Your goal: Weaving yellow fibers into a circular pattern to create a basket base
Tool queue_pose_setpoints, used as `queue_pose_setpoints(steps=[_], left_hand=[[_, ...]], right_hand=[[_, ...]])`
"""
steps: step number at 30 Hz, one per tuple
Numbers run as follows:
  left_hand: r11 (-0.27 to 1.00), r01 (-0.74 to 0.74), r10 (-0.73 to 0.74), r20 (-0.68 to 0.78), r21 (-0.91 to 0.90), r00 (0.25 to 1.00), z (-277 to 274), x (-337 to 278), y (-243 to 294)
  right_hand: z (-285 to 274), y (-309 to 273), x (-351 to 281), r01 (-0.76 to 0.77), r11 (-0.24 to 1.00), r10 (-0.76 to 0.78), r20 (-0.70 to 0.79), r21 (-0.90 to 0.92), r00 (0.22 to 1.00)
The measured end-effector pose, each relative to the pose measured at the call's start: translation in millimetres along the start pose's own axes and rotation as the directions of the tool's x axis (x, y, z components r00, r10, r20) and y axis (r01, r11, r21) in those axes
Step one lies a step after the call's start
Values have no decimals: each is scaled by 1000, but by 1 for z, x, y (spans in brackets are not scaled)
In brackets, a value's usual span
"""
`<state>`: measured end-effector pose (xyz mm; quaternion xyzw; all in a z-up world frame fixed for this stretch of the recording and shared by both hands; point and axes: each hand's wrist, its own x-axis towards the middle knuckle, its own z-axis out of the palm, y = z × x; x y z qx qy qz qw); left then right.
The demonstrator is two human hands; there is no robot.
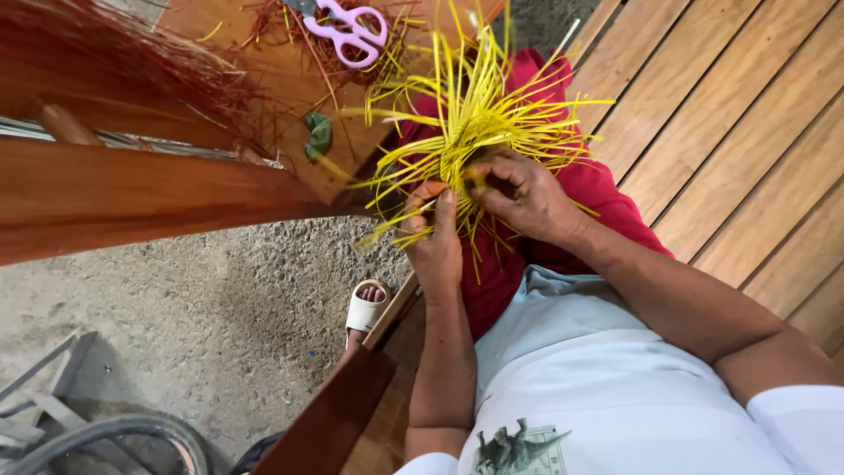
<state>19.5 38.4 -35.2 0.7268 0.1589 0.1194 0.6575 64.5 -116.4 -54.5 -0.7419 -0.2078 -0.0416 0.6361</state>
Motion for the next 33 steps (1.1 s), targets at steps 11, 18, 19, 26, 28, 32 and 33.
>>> queue_pose_setpoints(steps=[11,18,19,26,28,32,33], left_hand=[[988,-155,154,60,10,986,-2,3,2],[990,-143,142,45,15,989,-1,2,-9],[989,-146,145,44,14,988,0,2,-10],[983,-184,181,97,17,979,-4,4,-4],[982,-187,184,102,24,978,-6,2,-2],[969,-237,228,115,72,967,-6,1,-8],[964,-248,236,124,92,964,-7,1,-8]], right_hand=[[7,8,-1,-30,997,31,-14,77,999],[13,28,-11,-221,968,226,-29,121,974],[14,30,-12,-217,969,222,-29,120,975],[4,11,-3,-285,948,292,-31,139,956],[4,0,-2,-230,963,234,-13,142,972],[4,-1,-7,-66,990,67,-8,127,998],[5,1,-7,-72,985,71,8,157,997]])
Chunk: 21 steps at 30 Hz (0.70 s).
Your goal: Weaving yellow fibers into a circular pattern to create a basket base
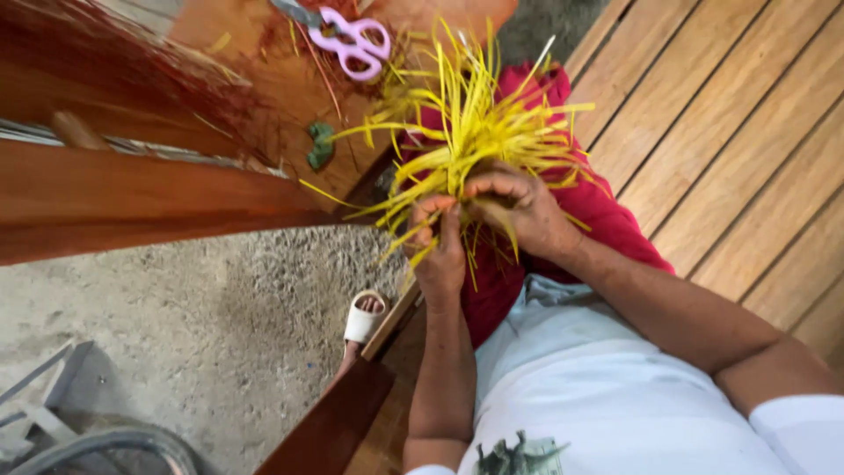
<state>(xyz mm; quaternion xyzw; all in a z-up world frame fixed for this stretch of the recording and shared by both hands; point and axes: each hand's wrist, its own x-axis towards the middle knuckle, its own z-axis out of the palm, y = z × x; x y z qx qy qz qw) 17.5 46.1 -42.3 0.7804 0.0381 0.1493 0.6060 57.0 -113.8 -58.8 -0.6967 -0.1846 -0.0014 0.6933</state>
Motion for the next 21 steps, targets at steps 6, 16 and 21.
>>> queue_pose_setpoints(steps=[6,16,21], left_hand=[[999,-37,37,-2,8,999,2,2,-11],[1000,-15,15,-27,-3,1000,1,2,-2],[999,37,-38,-40,-22,998,3,1,-11]], right_hand=[[1,9,-2,-56,998,56,7,-18,998],[0,6,3,-43,997,44,22,-59,999],[-2,8,-1,-171,984,169,46,44,985]])
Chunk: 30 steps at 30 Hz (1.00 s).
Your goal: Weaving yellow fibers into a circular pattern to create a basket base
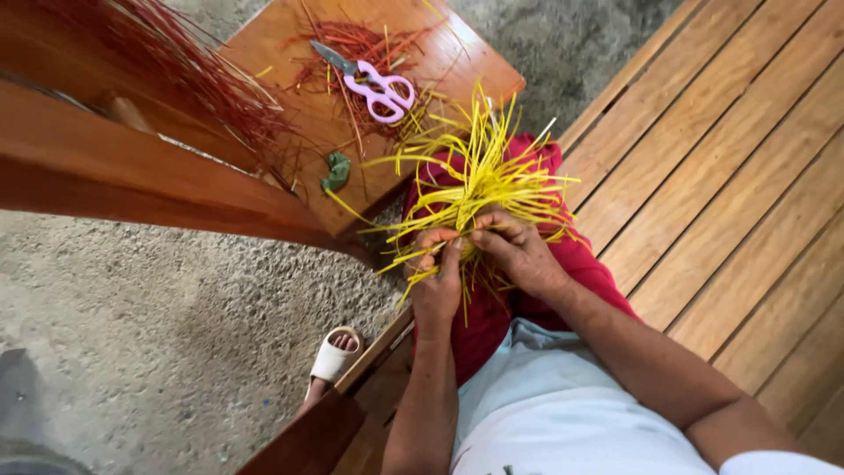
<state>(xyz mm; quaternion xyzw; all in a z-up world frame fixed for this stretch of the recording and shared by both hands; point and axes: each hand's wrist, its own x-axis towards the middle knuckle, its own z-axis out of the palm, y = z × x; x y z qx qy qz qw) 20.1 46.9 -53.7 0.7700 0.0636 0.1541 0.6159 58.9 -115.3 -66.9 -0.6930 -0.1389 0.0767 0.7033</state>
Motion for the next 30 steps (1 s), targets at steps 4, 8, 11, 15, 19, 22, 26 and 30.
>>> queue_pose_setpoints(steps=[4,8,11,15,19,22,26,30], left_hand=[[1000,-10,10,-24,7,1000,4,2,-2],[989,-145,145,-43,15,988,3,0,2],[988,-154,154,-26,-16,988,2,5,5],[988,-144,146,-39,52,988,3,7,8],[986,-162,162,1,51,987,5,4,8],[982,-184,183,31,32,983,6,3,8],[994,-112,113,68,-15,991,3,2,-12],[999,-19,24,101,-49,995,-6,5,1]], right_hand=[[2,-23,4,-16,1000,15,19,15,1000],[4,-11,-3,-12,999,11,5,51,1000],[3,-5,-3,-63,989,65,-15,130,998],[0,-6,-5,-95,968,98,-3,231,995],[-5,-38,-4,-12,986,7,33,164,999],[-9,-62,-1,112,993,-115,102,41,988],[-10,-71,6,238,969,-224,169,-67,960],[-13,-37,15,268,951,-240,177,-155,954]])
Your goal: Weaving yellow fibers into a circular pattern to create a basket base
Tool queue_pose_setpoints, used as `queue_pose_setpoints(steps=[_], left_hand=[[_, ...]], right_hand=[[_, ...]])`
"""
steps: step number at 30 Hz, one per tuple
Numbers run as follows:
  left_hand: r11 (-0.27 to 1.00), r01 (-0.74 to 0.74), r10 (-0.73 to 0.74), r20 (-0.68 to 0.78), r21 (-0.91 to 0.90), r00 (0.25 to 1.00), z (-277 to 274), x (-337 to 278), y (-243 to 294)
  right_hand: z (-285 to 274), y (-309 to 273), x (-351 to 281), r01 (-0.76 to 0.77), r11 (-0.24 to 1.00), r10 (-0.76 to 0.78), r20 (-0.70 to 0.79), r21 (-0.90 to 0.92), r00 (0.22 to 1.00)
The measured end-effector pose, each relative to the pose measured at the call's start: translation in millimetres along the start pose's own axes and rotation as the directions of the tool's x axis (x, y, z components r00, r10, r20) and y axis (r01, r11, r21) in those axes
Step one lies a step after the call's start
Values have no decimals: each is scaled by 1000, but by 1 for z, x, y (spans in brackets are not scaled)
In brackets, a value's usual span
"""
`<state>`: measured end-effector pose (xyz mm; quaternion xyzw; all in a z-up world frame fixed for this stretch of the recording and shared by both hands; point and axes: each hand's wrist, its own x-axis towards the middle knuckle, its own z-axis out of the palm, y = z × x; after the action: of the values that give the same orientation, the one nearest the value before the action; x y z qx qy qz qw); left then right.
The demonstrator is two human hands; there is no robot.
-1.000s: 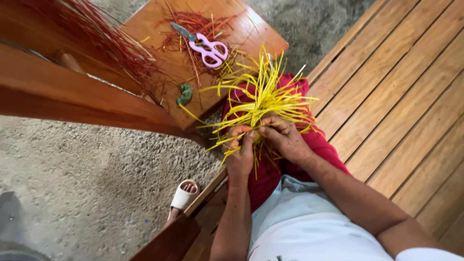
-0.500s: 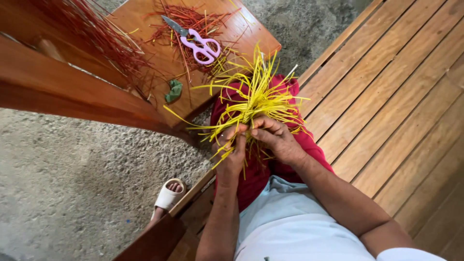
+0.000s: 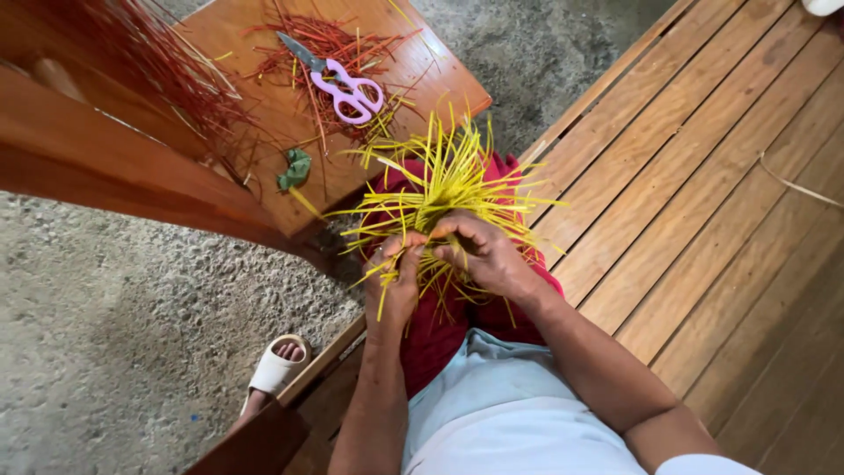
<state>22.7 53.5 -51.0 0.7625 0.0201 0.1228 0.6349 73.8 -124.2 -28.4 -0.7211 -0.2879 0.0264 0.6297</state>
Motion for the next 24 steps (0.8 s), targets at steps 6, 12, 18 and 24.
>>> queue_pose_setpoints(steps=[6,12,18,24], left_hand=[[998,52,-52,-4,-37,999,0,1,2],[993,92,-91,20,-78,996,-1,1,-7],[995,83,-82,19,-50,996,-5,0,-2],[998,46,-46,-26,-32,999,-9,4,-6]], right_hand=[[-2,-14,12,-32,997,35,51,-68,998],[-7,-10,13,-16,995,28,122,-97,992],[-13,-12,24,-66,995,75,124,-75,989],[-8,-23,40,53,978,-15,188,-200,982]])
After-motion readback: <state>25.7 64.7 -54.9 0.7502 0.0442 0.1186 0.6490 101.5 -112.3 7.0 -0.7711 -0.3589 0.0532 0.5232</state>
